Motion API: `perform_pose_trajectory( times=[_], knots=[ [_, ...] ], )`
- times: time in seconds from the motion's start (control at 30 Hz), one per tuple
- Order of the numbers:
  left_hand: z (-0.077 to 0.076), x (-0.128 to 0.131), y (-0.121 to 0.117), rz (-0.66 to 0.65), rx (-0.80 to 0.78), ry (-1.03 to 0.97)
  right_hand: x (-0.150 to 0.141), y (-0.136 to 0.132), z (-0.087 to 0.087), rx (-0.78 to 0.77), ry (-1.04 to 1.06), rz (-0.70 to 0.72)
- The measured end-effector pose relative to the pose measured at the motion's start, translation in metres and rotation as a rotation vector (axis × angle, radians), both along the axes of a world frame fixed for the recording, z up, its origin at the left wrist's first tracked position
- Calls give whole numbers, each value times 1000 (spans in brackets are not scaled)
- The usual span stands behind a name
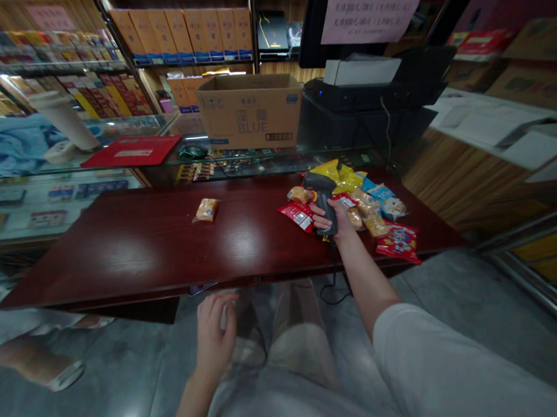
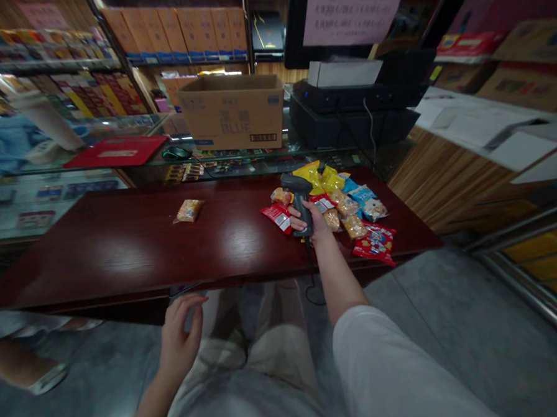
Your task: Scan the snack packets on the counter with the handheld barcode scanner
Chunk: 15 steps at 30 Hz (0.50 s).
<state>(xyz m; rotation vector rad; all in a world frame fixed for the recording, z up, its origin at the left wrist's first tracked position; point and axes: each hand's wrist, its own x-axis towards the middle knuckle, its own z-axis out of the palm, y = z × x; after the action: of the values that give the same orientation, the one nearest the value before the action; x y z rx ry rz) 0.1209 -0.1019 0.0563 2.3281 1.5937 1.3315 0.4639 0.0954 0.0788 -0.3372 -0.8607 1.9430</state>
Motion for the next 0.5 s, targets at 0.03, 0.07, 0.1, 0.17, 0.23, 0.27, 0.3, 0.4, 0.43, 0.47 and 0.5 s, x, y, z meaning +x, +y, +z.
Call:
perform_pose_trajectory(
  times=[0.03, 0.07, 0.1, 0.17, 0.23, 0.27, 0.3, 0.4, 0.43, 0.47, 0.5],
  knots=[
    [3, 6, 14, -37, -27, -19, 0, 0, 0, -4, -11, -14],
    [5, 14, 30, -76, -66, -39, 1, 0, -1, -9, -30, -36],
    [6, 23, 49, -112, -125, -55, 1, 0, -1, -14, -52, -59],
    [5, 45, 94, -202, -254, -105, 1, 0, -1, -11, -79, -83],
    [3, 75, 146, -280, -340, -185, 1, -1, 0, 16, -59, -61],
    [2, 92, 173, -289, -366, -219, 0, -2, 0, 34, -39, -39],
    [1, 110, 200, -271, -392, -254, -1, -2, 1, 52, -21, -18],
    [3, 160, 268, -140, -522, -311, -3, -3, 3, 85, -9, 12],
    [5, 173, 285, -110, -572, -286, -3, -3, 2, 88, -18, 2],
    [7, 183, 299, -81, -634, -245, -3, -3, 2, 87, -32, -17],
    [9, 189, 310, -72, -697, -214, -2, -3, 0, 83, -47, -40]
  ],
)
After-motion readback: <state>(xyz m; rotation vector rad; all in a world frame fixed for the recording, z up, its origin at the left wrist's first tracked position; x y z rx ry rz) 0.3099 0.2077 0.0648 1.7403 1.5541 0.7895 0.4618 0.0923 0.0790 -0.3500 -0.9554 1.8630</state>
